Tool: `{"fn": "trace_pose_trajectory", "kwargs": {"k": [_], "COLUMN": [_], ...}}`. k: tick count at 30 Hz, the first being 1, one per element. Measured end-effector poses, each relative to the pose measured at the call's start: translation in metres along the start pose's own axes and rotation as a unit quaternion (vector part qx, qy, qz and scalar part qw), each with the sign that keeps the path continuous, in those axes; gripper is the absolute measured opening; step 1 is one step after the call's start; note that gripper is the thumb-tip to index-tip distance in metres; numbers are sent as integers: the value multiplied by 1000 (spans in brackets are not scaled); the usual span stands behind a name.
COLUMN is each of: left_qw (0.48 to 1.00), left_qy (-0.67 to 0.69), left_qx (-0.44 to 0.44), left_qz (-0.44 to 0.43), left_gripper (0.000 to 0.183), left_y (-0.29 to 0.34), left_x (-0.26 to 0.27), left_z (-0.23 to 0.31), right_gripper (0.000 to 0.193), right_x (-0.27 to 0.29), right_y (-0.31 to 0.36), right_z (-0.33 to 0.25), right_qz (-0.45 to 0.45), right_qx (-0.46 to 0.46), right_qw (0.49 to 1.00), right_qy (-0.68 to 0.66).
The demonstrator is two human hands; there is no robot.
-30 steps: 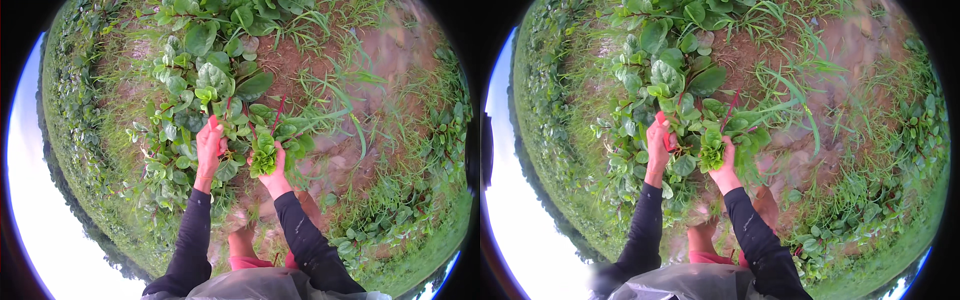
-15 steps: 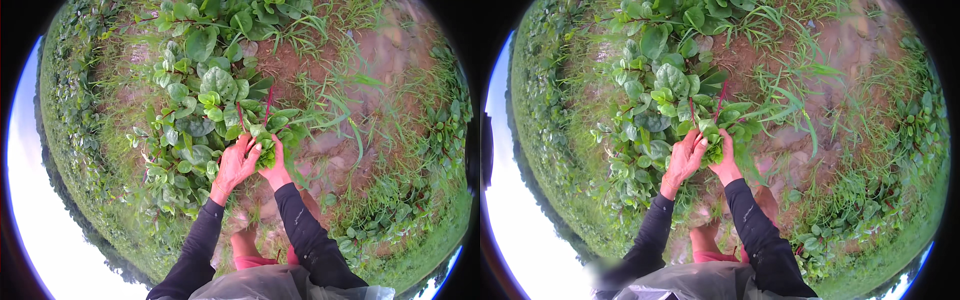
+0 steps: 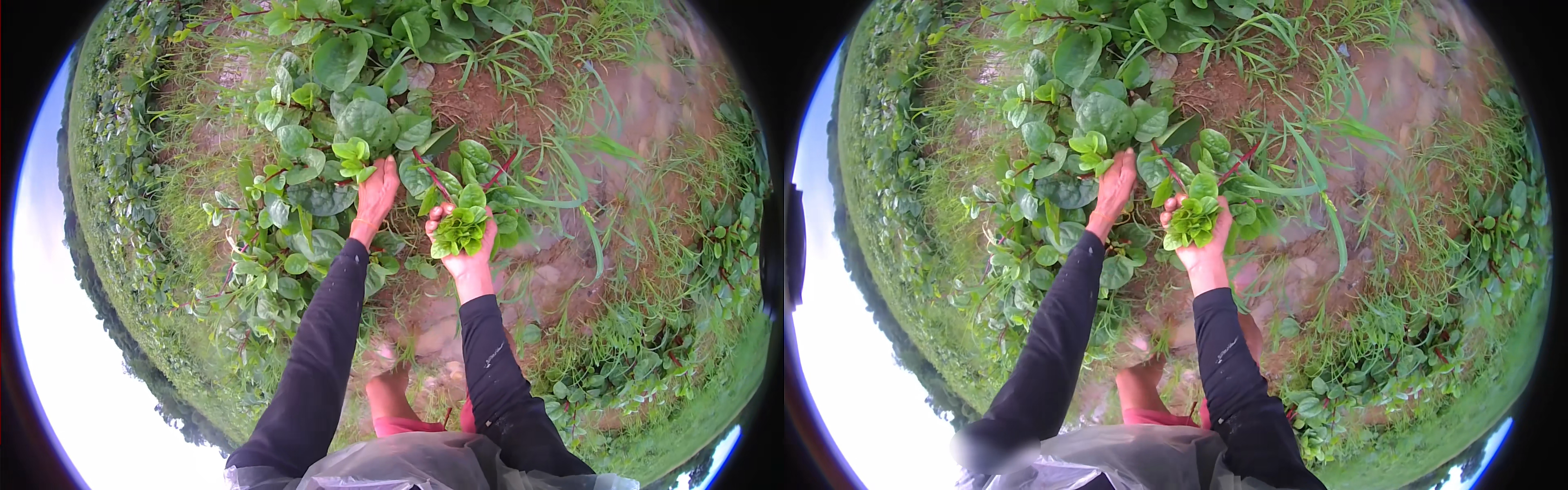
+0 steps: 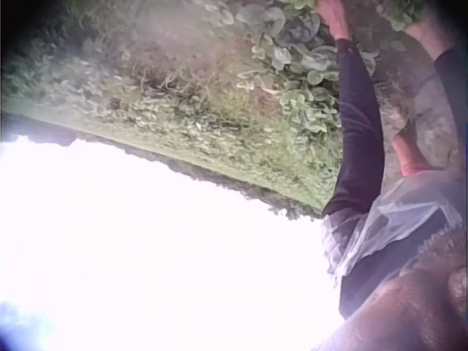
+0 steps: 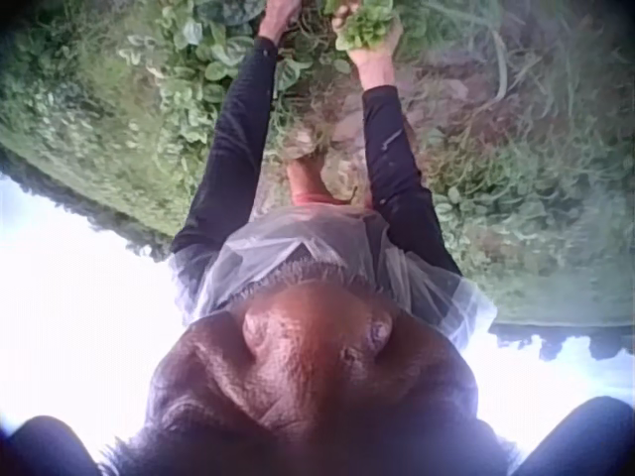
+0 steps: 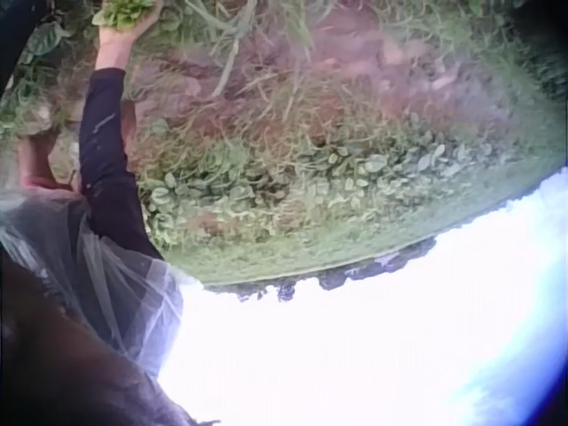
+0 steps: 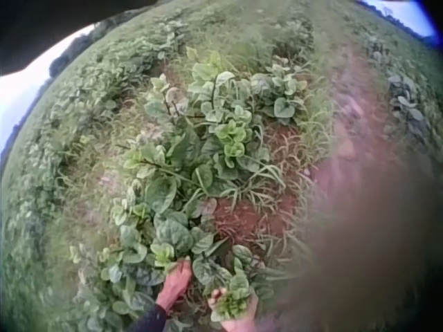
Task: The person harvests leafy greens with red stems by hand and using a small knife, gathering the cut plants into a bunch in one hand while walking through a muddy field.
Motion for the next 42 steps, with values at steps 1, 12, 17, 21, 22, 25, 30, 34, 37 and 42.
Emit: {"fn": "trace_pose_trajectory", "kwargs": {"k": [1,12,17,21,22,25,30,34,37,42], "left_qw": [1000,954,904,837,825,806,840,911,910,809], "left_qy": [-13,233,289,341,350,394,399,284,234,367], "left_qx": [-21,103,259,370,378,399,361,300,342,457], "left_qz": [10,-158,-178,-216,-232,-190,-72,-5,-26,47], "left_gripper": [33,55,57,54,53,53,44,34,36,29], "left_y": [-12,54,215,314,327,353,390,447,498,588], "left_x": [-8,-11,10,15,19,44,104,158,184,203], "left_z": [6,-3,-93,-153,-164,-192,-239,-250,-281,-383], "right_gripper": [57,51,47,42,42,40,39,33,38,56], "right_x": [1,2,22,37,44,62,110,153,178,207], "right_y": [1,5,20,42,47,61,88,121,148,195], "right_z": [-3,-6,34,73,78,93,113,99,93,120], "right_qz": [-9,-83,-49,-41,-40,-58,-12,12,49,95], "right_qx": [8,-14,-66,-123,-129,-135,-176,-203,-207,-271], "right_qw": [1000,995,993,989,988,984,974,954,944,907], "right_qy": [10,55,79,75,79,98,143,220,252,308]}}
Point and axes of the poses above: each hand's wrist, its own y-axis away from the middle knuckle, its own x-axis out of the back of the hand, z = x × y, the point moved 5 cm from there along -y, towards the middle knuckle, and after that the axes turned 15 degrees about x, right-handed, at the moved point
